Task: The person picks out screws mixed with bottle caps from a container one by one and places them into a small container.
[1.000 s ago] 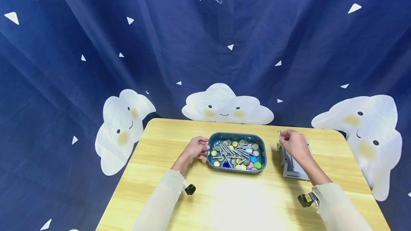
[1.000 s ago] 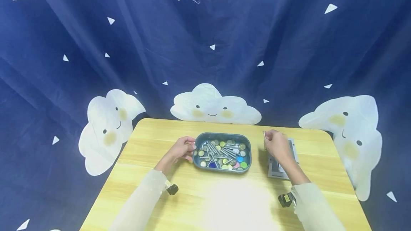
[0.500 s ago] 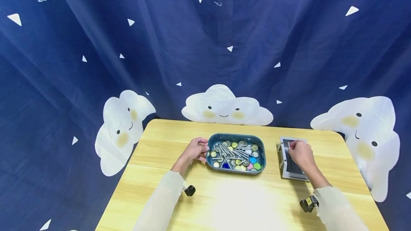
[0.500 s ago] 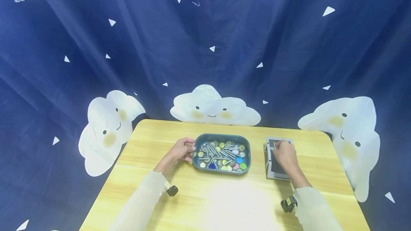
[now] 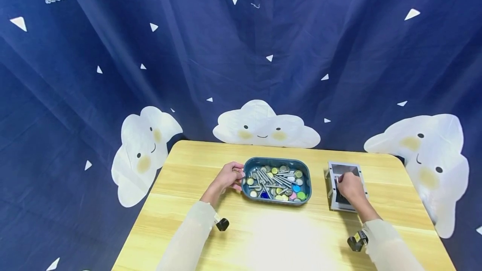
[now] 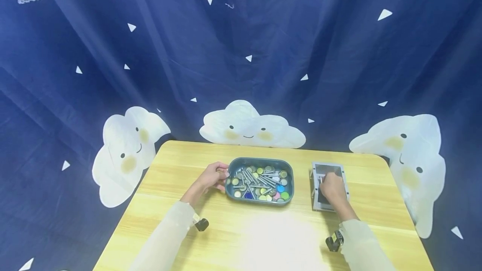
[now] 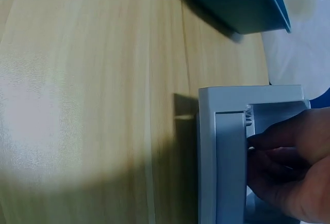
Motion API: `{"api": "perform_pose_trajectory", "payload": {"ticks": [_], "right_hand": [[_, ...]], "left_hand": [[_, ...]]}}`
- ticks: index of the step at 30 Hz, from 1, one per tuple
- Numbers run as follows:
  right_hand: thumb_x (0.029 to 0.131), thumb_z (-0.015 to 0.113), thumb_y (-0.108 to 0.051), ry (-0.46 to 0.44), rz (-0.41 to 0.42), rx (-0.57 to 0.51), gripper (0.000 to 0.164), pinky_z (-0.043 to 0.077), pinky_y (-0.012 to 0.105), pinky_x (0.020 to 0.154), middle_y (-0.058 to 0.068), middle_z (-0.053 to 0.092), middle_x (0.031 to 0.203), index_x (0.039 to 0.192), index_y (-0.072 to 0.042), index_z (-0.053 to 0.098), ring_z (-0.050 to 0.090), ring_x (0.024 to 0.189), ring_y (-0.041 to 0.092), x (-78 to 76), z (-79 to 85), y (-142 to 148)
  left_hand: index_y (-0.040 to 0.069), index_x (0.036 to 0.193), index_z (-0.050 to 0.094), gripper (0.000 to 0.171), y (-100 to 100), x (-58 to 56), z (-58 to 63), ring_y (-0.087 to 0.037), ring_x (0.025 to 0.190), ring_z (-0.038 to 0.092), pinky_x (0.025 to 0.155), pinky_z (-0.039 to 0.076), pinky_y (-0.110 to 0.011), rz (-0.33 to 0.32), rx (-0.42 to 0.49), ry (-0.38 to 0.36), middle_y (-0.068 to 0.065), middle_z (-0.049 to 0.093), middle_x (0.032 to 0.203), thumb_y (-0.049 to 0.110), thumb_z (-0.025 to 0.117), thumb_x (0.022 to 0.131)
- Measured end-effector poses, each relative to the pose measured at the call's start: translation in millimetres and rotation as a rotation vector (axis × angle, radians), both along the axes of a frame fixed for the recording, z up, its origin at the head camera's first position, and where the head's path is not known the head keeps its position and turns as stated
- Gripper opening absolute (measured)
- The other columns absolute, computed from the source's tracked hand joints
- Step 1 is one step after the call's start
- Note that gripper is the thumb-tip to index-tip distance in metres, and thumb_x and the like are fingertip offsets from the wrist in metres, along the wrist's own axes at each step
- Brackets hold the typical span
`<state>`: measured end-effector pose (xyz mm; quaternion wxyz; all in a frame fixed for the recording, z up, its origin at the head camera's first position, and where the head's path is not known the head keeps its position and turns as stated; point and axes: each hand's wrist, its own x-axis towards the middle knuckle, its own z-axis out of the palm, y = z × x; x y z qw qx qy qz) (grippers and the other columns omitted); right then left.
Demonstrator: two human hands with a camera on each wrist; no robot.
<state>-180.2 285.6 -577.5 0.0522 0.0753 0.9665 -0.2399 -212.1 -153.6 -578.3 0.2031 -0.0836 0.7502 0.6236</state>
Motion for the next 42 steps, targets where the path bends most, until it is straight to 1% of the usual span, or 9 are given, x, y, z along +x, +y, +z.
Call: {"api": "perform_pose_trajectory", "payload": {"ticks": [3, 5, 9, 12, 19, 26, 31, 35, 42], "right_hand": [[0.084, 0.059, 0.001, -0.043, -0.008, -0.001, 0.016, 0.049, 0.036, 0.053, 0.013, 0.062, 0.07, 0.069, -0.005, 0.063, 0.056, 0.068, 0.028, 0.2, 0.3, -1.6], [0.084, 0.058, 0.001, -0.067, -0.015, 0.001, 0.021, 0.046, 0.033, 0.052, 0.011, 0.059, 0.067, 0.065, -0.007, 0.059, 0.054, 0.066, 0.027, -0.3, 0.1, -2.6], [0.084, 0.057, 0.002, -0.093, -0.02, 0.003, 0.026, 0.043, 0.031, 0.05, 0.008, 0.056, 0.064, 0.061, -0.01, 0.055, 0.051, 0.063, 0.025, -1.1, 0.3, -5.0], [0.083, 0.056, 0.004, -0.086, -0.013, 0.013, 0.025, 0.044, 0.032, 0.05, 0.009, 0.057, 0.065, 0.061, -0.009, 0.056, 0.051, 0.063, 0.025, -1.3, 0.2, -6.1], [0.083, 0.05, 0.005, -0.085, 0.024, 0.053, 0.03, 0.042, 0.03, 0.047, 0.011, 0.053, 0.062, 0.057, -0.011, 0.046, 0.048, 0.059, 0.025, -1.1, 0.3, -6.0], [0.081, 0.046, 0.008, -0.075, 0.065, 0.077, 0.025, 0.044, 0.032, 0.046, 0.012, 0.054, 0.062, 0.06, -0.007, 0.048, 0.047, 0.058, 0.025, -0.8, -3.5, -4.6], [0.081, 0.045, 0.009, -0.07, 0.078, 0.079, 0.024, 0.046, 0.033, 0.046, 0.013, 0.055, 0.062, 0.062, -0.005, 0.05, 0.048, 0.058, 0.025, 0.2, -4.1, -5.4], [0.081, 0.045, 0.009, -0.073, 0.082, 0.078, 0.025, 0.047, 0.035, 0.047, 0.013, 0.054, 0.062, 0.061, -0.007, 0.047, 0.048, 0.059, 0.025, 1.7, -3.1, -5.1], [0.081, 0.05, 0.006, -0.076, 0.075, 0.074, 0.034, 0.041, 0.031, 0.048, 0.008, 0.048, 0.059, 0.058, -0.015, 0.036, 0.045, 0.058, 0.024, 3.3, 0.7, -5.8]], "left_hand": [[-0.001, 0.137, 0.056, 0.043, -0.8, -0.3, -0.4, -0.019, 0.078, 0.062, 0.06, 0.07, -0.04, -0.004, -0.002, 0.0, -0.01, 0.06, 0.109, 0.0, 0.065, 0.095], [-0.001, 0.138, 0.056, 0.043, -1.1, -0.7, -0.3, -0.019, 0.078, 0.061, 0.062, 0.07, -0.042, -0.005, 0.0, 0.0, -0.011, 0.06, 0.11, 0.0, 0.065, 0.096], [0.0, 0.138, 0.056, 0.043, -1.0, -1.0, -0.1, -0.019, 0.078, 0.061, 0.061, 0.07, -0.041, -0.004, 0.004, -0.006, -0.011, 0.06, 0.111, 0.001, 0.065, 0.096], [0.0, 0.138, 0.056, 0.043, -0.6, -1.0, -0.4, -0.019, 0.078, 0.062, 0.06, 0.07, -0.038, -0.005, 0.005, -0.009, -0.012, 0.061, 0.112, 0.0, 0.065, 0.095], [0.0, 0.138, 0.056, 0.045, 0.1, -2.2, -1.1, -0.02, 0.079, 0.062, 0.057, 0.069, -0.035, -0.002, 0.017, -0.005, -0.012, 0.06, 0.112, -0.001, 0.066, 0.094], [-0.001, 0.137, 0.056, 0.044, 0.2, -1.6, -3.0, -0.019, 0.078, 0.062, 0.057, 0.069, -0.037, -0.005, 0.011, -0.001, -0.012, 0.061, 0.112, -0.002, 0.065, 0.094], [0.0, 0.137, 0.057, 0.042, 0.2, -1.1, -2.8, -0.019, 0.078, 0.061, 0.056, 0.069, -0.035, -0.003, 0.014, 0.002, -0.011, 0.06, 0.112, -0.001, 0.065, 0.095], [0.001, 0.136, 0.058, 0.04, -0.5, -0.5, -3.0, -0.02, 0.081, 0.062, 0.056, 0.069, -0.035, -0.011, 0.014, 0.006, -0.012, 0.06, 0.111, 0.0, 0.065, 0.096], [0.001, 0.136, 0.058, 0.041, -1.4, -0.7, -3.2, -0.021, 0.08, 0.062, 0.056, 0.069, -0.035, -0.005, 0.02, 0.002, -0.012, 0.06, 0.111, -0.001, 0.065, 0.095]]}}
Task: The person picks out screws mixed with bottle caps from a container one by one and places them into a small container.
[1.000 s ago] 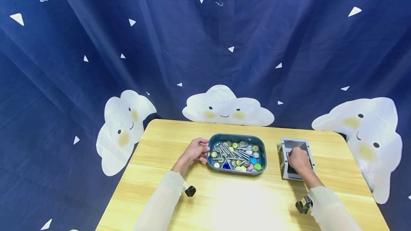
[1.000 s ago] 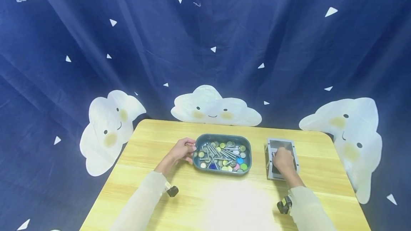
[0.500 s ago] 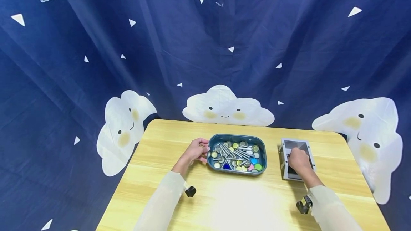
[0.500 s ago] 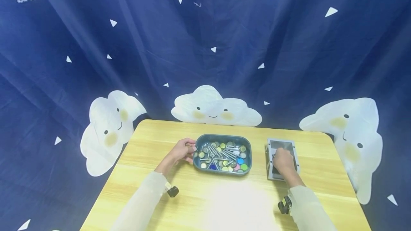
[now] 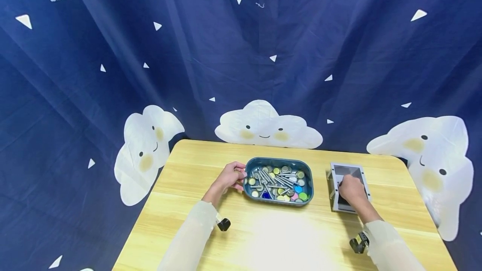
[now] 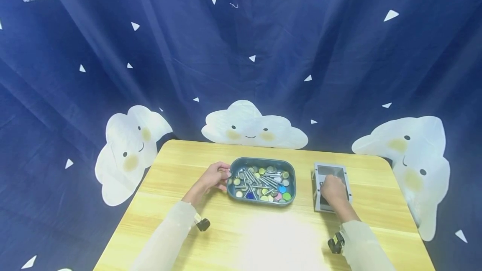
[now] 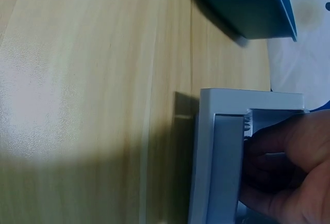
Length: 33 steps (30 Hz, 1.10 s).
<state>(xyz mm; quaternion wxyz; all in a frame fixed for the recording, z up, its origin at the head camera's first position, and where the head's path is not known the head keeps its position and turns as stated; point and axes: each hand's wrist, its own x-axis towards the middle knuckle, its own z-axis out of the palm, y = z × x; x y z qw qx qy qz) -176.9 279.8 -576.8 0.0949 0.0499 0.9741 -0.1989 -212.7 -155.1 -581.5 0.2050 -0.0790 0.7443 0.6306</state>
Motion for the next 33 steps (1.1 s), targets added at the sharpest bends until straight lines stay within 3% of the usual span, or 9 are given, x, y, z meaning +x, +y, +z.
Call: {"api": "perform_pose_trajectory", "payload": {"ticks": [7, 14, 21, 24, 27, 29, 31, 33], "right_hand": [[0.08, 0.056, 0.001, 0.075, -0.019, -0.011, 0.036, 0.038, 0.032, 0.049, 0.002, 0.041, 0.056, 0.055, -0.016, 0.036, 0.043, 0.058, 0.023, 0.8, 18.6, 0], [0.077, 0.05, 0.002, 0.138, -0.019, -0.041, 0.04, 0.02, 0.026, 0.049, -0.007, 0.019, 0.058, 0.057, -0.023, 0.025, 0.021, 0.057, 0.015, -2.2, 37.4, -4], [0.076, 0.05, 0.002, 0.223, -0.003, -0.025, 0.038, 0.018, 0.026, 0.049, -0.007, 0.018, 0.058, 0.057, -0.022, 0.027, 0.02, 0.057, 0.015, -5.3, 48.1, -18], [0.082, 0.053, 0.002, 0.265, 0.029, -0.001, 0.037, 0.022, 0.028, 0.047, -0.004, 0.023, 0.058, 0.058, -0.018, 0.033, 0.024, 0.056, 0.017, -5.5, 51.3, -29], [0.087, 0.058, 0.0, 0.295, 0.063, 0.015, 0.02, 0.046, 0.04, 0.046, 0.012, 0.051, 0.061, 0.067, -0.001, 0.057, 0.051, 0.056, 0.028, -3.6, 54.2, -43], [0.087, 0.06, -0.001, 0.306, 0.085, 0.017, 0.013, 0.06, 0.052, 0.058, 0.025, 0.067, 0.078, 0.085, 0.009, 0.068, 0.065, 0.071, 0.042, -2.3, 56.2, -53], [0.087, 0.064, -0.002, 0.327, 0.11, 0.016, 0.022, 0.063, 0.061, 0.072, 0.03, 0.073, 0.098, 0.102, 0.012, 0.072, 0.07, 0.088, 0.049, -1.7, 57.3, -63], [0.087, 0.065, -0.002, 0.336, 0.136, 0.011, 0.023, 0.064, 0.062, 0.077, 0.03, 0.074, 0.099, 0.103, 0.012, 0.072, 0.07, 0.091, 0.049, -1.5, 57.8, -73]], "left_hand": [[0.0, 0.136, 0.057, 0.042, 0, 0.5, -0.7, -0.022, 0.081, 0.064, 0.056, 0.069, -0.036, 0.002, -0.009, -0.002, -0.012, 0.06, 0.112, -0.002, 0.064, 0.095], [0.0, 0.136, 0.056, 0.042, 1, 0.8, 0.7, -0.02, 0.08, 0.063, 0.056, 0.069, -0.036, 0.001, -0.002, -0.012, -0.012, 0.059, 0.112, -0.003, 0.063, 0.095], [0.0, 0.137, 0.056, 0.04, 1, 1.0, 1.5, -0.02, 0.081, 0.061, 0.056, 0.069, -0.035, -0.003, 0.006, -0.001, -0.01, 0.057, 0.109, -0.001, 0.062, 0.097], [0.0, 0.136, 0.056, 0.04, 1, 1.7, 1.8, -0.02, 0.08, 0.061, 0.056, 0.069, -0.036, 0.0, 0.007, -0.005, -0.01, 0.057, 0.108, -0.002, 0.061, 0.096], [0.0, 0.136, 0.056, 0.04, 1, 2.1, 1.7, -0.02, 0.08, 0.061, 0.056, 0.069, -0.035, 0.002, 0.008, -0.007, -0.009, 0.056, 0.108, -0.002, 0.061, 0.096], [0.0, 0.136, 0.056, 0.04, 2, 2.4, 1.7, -0.02, 0.08, 0.061, 0.055, 0.068, -0.035, 0.004, 0.014, -0.006, -0.009, 0.056, 0.108, -0.002, 0.061, 0.096], [0.0, 0.136, 0.056, 0.039, 2, 2.8, 1.9, -0.02, 0.08, 0.06, 0.054, 0.068, -0.034, 0.004, 0.017, -0.003, -0.01, 0.056, 0.108, -0.001, 0.061, 0.097], [0.0, 0.135, 0.056, 0.039, 3, 3.8, 2.7, -0.02, 0.08, 0.06, 0.053, 0.067, -0.033, 0.007, 0.019, -0.003, -0.009, 0.055, 0.108, -0.001, 0.061, 0.096]]}}
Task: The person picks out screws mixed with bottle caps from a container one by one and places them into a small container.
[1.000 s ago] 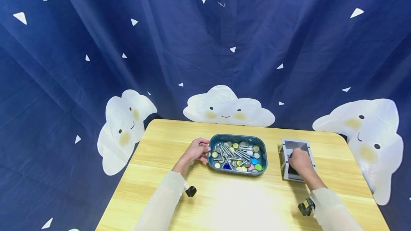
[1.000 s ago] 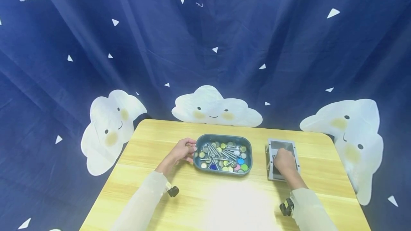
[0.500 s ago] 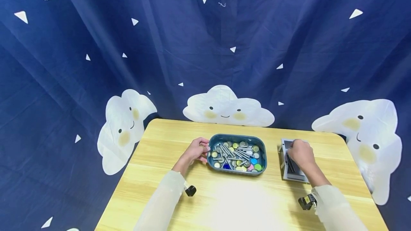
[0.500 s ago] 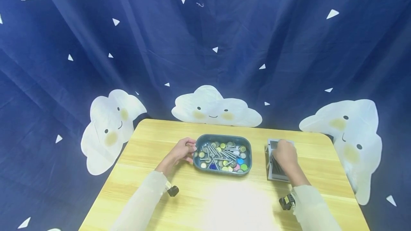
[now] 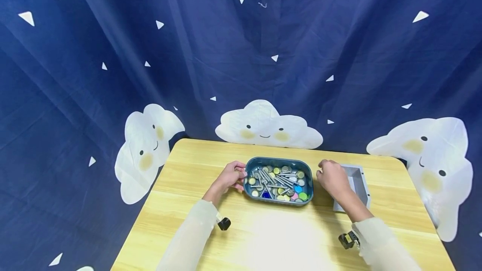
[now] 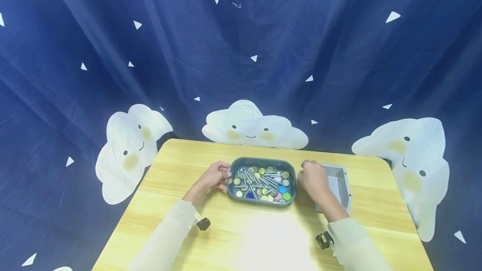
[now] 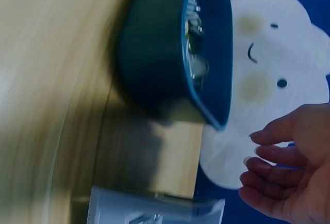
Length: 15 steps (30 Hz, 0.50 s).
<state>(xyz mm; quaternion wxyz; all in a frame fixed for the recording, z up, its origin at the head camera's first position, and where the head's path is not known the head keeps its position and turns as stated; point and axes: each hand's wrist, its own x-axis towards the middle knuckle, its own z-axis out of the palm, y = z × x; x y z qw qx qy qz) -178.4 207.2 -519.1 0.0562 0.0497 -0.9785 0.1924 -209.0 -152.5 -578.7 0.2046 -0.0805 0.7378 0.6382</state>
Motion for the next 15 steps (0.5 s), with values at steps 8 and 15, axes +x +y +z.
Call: {"api": "perform_pose_trajectory", "payload": {"ticks": [8, 15], "right_hand": [[0.088, 0.073, -0.006, 0.015, 0.093, -0.002, 0.016, 0.064, 0.058, 0.078, 0.023, 0.074, 0.093, 0.099, 0.006, 0.073, 0.072, 0.089, 0.041, 0.0, -1.1, -32], [0.09, 0.072, -0.007, -0.052, 0.184, -0.019, 0.014, 0.064, 0.05, 0.075, 0.017, 0.072, 0.092, 0.1, 0.003, 0.075, 0.07, 0.086, 0.031, -2.1, -9.0, -55]], "left_hand": [[0.0, 0.134, 0.057, 0.04, 2, 2.5, 1.1, -0.02, 0.077, 0.06, 0.052, 0.067, -0.034, 0.015, -0.022, 0.03, -0.008, 0.055, 0.105, -0.002, 0.059, 0.095], [0.0, 0.133, 0.06, 0.04, 3, 2.7, 0.3, -0.018, 0.071, 0.058, 0.05, 0.067, -0.036, 0.042, -0.032, 0.036, -0.007, 0.054, 0.101, -0.002, 0.061, 0.093]]}}
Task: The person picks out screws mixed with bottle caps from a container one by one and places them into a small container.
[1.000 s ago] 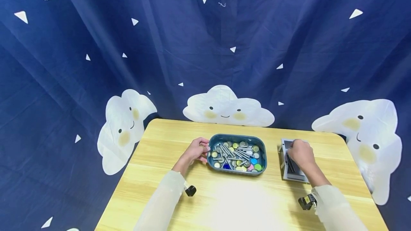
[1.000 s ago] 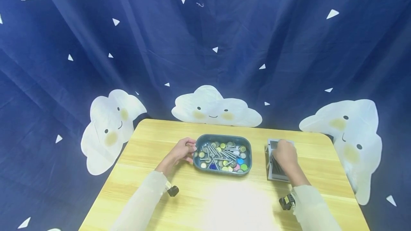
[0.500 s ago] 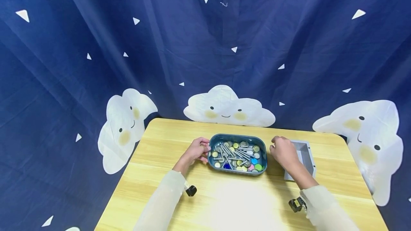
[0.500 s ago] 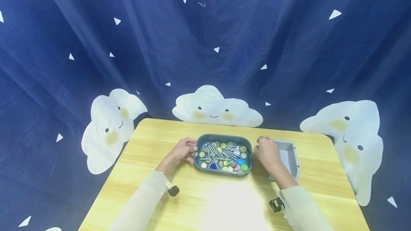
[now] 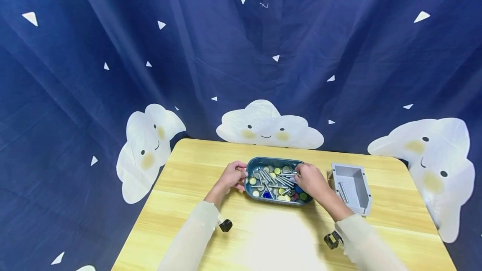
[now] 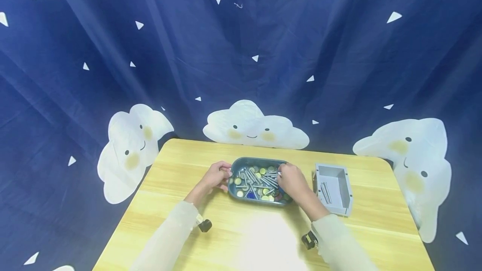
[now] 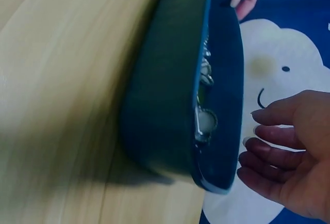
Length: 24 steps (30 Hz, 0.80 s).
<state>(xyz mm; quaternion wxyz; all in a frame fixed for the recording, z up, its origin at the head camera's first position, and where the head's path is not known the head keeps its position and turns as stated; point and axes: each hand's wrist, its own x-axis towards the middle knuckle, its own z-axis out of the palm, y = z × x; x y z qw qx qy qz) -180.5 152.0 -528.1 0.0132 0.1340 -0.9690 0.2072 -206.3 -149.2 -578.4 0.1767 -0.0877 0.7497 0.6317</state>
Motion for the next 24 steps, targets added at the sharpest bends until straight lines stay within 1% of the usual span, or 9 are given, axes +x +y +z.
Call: {"api": "perform_pose_trajectory", "payload": {"ticks": [4, 6, 9, 11, 13, 15, 18, 22, 24], "right_hand": [[0.089, 0.074, -0.004, 0.011, 0.051, 0.013, 0.01, 0.065, 0.046, 0.073, 0.015, 0.072, 0.09, 0.097, 0.002, 0.076, 0.069, 0.085, 0.029, 0.8, -7.0, -10], [0.088, 0.075, -0.003, 0.025, 0.075, 0.02, 0.007, 0.065, 0.045, 0.072, 0.014, 0.072, 0.089, 0.094, 0.001, 0.076, 0.07, 0.085, 0.029, 0.8, -11.0, -14], [0.087, 0.075, 0.0, 0.032, 0.132, 0.02, 0.005, 0.066, 0.045, 0.073, 0.012, 0.073, 0.088, 0.092, 0.0, 0.076, 0.07, 0.085, 0.028, -0.8, -17.7, -19], [0.087, 0.076, 0.0, 0.025, 0.17, 0.023, 0.007, 0.066, 0.045, 0.074, 0.012, 0.074, 0.089, 0.094, -0.001, 0.076, 0.071, 0.086, 0.028, -2.8, -22.7, -22], [0.087, 0.077, 0.0, 0.007, 0.198, 0.023, 0.006, 0.065, 0.043, 0.069, 0.01, 0.073, 0.088, 0.093, -0.001, 0.076, 0.07, 0.083, 0.027, -4.1, -26.4, -26], [0.087, 0.076, 0.0, -0.003, 0.224, 0.035, 0.004, 0.06, 0.039, 0.061, 0.009, 0.071, 0.085, 0.089, -0.002, 0.074, 0.067, 0.078, 0.024, -5.2, -30.7, -30], [0.087, 0.075, 0.0, -0.009, 0.261, 0.063, 0.005, 0.058, 0.036, 0.059, 0.007, 0.07, 0.081, 0.085, -0.003, 0.073, 0.065, 0.074, 0.022, -5.8, -36.0, -36], [0.086, 0.076, 0.0, 0.042, 0.316, 0.103, 0.003, 0.064, 0.04, 0.066, 0.008, 0.07, 0.08, 0.086, -0.002, 0.074, 0.068, 0.077, 0.024, -7.0, -42.7, -46], [0.086, 0.075, 0.001, 0.066, 0.339, 0.118, 0.004, 0.065, 0.043, 0.068, 0.009, 0.069, 0.08, 0.085, -0.002, 0.073, 0.069, 0.077, 0.026, -7.2, -44.6, -50]], "left_hand": [[-0.001, 0.133, 0.06, 0.04, 2, 1.4, 0.0, -0.016, 0.068, 0.057, 0.053, 0.068, -0.04, 0.0, -0.019, 0.007, -0.007, 0.055, 0.1, -0.002, 0.062, 0.093], [-0.001, 0.133, 0.06, 0.04, 4, 2.7, 1.2, -0.016, 0.068, 0.058, 0.051, 0.068, -0.039, 0.002, -0.032, 0.009, -0.007, 0.055, 0.1, -0.002, 0.061, 0.092], [0.0, 0.132, 0.061, 0.041, 6, 3.4, 0.6, -0.016, 0.068, 0.058, 0.047, 0.065, -0.032, 0.008, -0.05, 0.013, -0.008, 0.056, 0.099, -0.003, 0.06, 0.092], [0.0, 0.133, 0.061, 0.042, 7, 3.6, 0.7, -0.016, 0.067, 0.058, 0.045, 0.064, -0.03, 0.014, -0.061, 0.017, -0.008, 0.056, 0.099, -0.005, 0.059, 0.091], [0.0, 0.132, 0.062, 0.042, 7, 2.8, -0.5, -0.016, 0.066, 0.058, 0.045, 0.063, -0.03, 0.02, -0.065, 0.018, -0.008, 0.057, 0.098, -0.005, 0.06, 0.091], [0.0, 0.133, 0.062, 0.042, 8, 2.6, -0.9, -0.016, 0.065, 0.058, 0.045, 0.064, -0.031, 0.024, -0.065, 0.017, -0.008, 0.057, 0.098, -0.005, 0.06, 0.09], [0.001, 0.131, 0.063, 0.041, 8, 2.5, -0.4, -0.016, 0.065, 0.058, 0.046, 0.064, -0.032, 0.036, -0.071, 0.016, -0.008, 0.058, 0.098, -0.003, 0.062, 0.091], [0.001, 0.13, 0.064, 0.039, 8, 2.7, 0.4, -0.015, 0.063, 0.058, 0.045, 0.064, -0.033, 0.051, -0.096, 0.04, -0.008, 0.06, 0.096, -0.001, 0.065, 0.091], [0.0, 0.129, 0.063, 0.038, 8, 3.1, 1.0, -0.014, 0.062, 0.057, 0.045, 0.064, -0.033, 0.052, -0.105, 0.05, -0.008, 0.061, 0.096, -0.001, 0.065, 0.091]]}}
